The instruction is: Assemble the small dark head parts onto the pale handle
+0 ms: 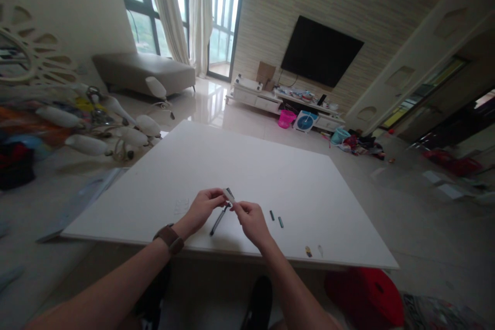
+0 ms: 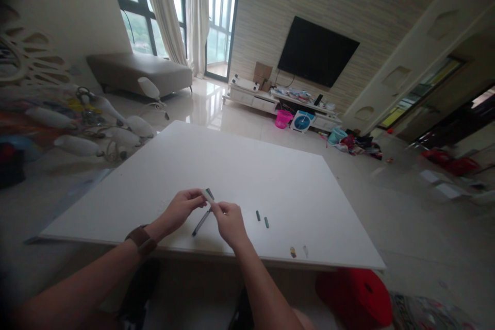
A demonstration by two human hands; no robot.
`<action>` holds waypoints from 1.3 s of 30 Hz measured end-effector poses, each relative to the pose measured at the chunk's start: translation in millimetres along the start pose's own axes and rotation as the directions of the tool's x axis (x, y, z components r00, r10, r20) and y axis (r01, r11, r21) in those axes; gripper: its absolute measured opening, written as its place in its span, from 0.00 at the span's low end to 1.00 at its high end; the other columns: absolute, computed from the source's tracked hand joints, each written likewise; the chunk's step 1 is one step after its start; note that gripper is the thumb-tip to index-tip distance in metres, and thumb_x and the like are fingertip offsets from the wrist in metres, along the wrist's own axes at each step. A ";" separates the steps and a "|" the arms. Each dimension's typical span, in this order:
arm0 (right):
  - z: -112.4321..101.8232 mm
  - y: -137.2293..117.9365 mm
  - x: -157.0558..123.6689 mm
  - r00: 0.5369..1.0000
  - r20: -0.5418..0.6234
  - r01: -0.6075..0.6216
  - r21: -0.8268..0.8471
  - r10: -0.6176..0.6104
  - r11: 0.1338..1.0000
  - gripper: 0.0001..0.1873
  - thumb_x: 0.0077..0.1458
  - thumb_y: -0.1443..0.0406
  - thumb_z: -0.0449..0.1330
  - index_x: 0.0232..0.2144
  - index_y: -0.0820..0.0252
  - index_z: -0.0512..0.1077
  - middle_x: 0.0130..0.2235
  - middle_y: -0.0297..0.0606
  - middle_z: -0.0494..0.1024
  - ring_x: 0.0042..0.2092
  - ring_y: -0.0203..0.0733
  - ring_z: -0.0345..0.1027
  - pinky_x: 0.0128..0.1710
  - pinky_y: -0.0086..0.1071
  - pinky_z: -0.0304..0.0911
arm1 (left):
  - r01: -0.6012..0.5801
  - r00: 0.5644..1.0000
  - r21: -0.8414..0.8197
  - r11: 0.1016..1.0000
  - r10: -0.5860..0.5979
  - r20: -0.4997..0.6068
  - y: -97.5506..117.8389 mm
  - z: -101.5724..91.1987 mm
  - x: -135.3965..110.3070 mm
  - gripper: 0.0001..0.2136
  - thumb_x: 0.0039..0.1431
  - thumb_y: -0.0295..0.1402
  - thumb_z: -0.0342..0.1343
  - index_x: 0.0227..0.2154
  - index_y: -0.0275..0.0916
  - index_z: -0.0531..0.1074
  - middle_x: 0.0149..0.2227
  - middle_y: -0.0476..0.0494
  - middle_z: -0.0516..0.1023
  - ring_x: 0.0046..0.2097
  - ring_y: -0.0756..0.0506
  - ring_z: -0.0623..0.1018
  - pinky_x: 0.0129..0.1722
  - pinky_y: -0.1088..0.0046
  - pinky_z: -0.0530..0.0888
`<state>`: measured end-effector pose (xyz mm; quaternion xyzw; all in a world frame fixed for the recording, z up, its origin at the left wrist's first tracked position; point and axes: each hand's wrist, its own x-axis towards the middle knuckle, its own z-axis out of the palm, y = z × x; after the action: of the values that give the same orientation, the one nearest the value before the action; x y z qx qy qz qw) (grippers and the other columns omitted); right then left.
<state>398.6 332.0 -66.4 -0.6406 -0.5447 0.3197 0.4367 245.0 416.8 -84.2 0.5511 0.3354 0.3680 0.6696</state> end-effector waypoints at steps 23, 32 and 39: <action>1.7 -3.3 -2.9 0.994 -0.104 0.018 -0.088 -0.027 0.996 0.22 0.61 0.54 0.54 0.30 0.61 0.82 0.22 0.34 0.73 0.26 0.34 0.61 0.27 0.28 0.51 | 0.001 1.000 0.043 0.999 -0.002 0.019 4.0 2.6 -1.6 0.09 0.52 0.37 0.62 0.31 0.37 0.80 0.31 0.43 0.80 0.33 0.47 0.75 0.36 0.71 0.71; 3.6 -0.5 -2.0 0.993 -0.118 0.000 -0.046 -0.006 0.999 0.22 0.60 0.53 0.55 0.30 0.62 0.82 0.20 0.32 0.68 0.25 0.34 0.57 0.26 0.28 0.48 | 0.017 1.000 -0.016 1.000 -0.017 -0.012 -0.1 -0.8 0.3 0.10 0.51 0.38 0.64 0.32 0.37 0.80 0.32 0.43 0.80 0.33 0.47 0.75 0.37 0.71 0.70; -1.9 -0.4 -0.3 0.990 -0.142 -0.028 -0.011 0.026 1.000 0.22 0.59 0.53 0.55 0.33 0.63 0.82 0.21 0.33 0.70 0.24 0.34 0.58 0.25 0.27 0.50 | 0.035 0.999 -0.117 0.992 -0.038 -0.028 -1.4 -1.8 1.6 0.13 0.49 0.40 0.66 0.33 0.35 0.80 0.34 0.41 0.80 0.33 0.48 0.74 0.37 0.71 0.70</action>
<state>400.1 331.3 -65.2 -0.6718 -0.5057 0.2757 0.4657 244.5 418.9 -85.9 0.4991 0.3335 0.3829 0.7022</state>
